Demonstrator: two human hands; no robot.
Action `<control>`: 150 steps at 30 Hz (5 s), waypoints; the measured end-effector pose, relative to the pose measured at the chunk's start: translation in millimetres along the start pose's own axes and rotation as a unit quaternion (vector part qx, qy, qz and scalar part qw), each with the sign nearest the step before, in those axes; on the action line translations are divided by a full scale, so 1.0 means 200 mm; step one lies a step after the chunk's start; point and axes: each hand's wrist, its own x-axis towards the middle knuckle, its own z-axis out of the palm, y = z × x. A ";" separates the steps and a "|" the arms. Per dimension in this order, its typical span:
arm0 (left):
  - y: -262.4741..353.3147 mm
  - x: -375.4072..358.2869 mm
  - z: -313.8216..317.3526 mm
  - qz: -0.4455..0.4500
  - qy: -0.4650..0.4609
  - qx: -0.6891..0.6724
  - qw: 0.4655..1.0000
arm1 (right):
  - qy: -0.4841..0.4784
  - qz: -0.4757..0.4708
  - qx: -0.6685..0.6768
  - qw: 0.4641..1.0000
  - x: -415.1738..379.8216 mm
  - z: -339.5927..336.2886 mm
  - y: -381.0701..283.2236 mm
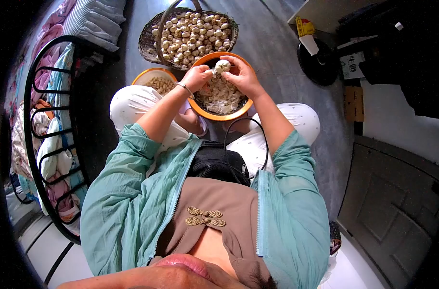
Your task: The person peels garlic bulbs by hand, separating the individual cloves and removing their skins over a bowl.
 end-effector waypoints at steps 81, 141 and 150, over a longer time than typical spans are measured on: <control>-0.12 0.01 0.14 0.017 0.006 -0.210 0.978 | 0.037 0.025 0.056 0.997 -0.02 0.09 0.11; -0.08 -0.01 0.11 0.015 -0.027 -0.217 0.976 | -0.013 0.019 -0.025 0.999 -0.01 0.06 0.06; -0.32 0.20 0.13 -0.004 -0.008 -0.087 0.996 | 0.009 0.022 -0.032 0.999 0.01 0.04 0.12</control>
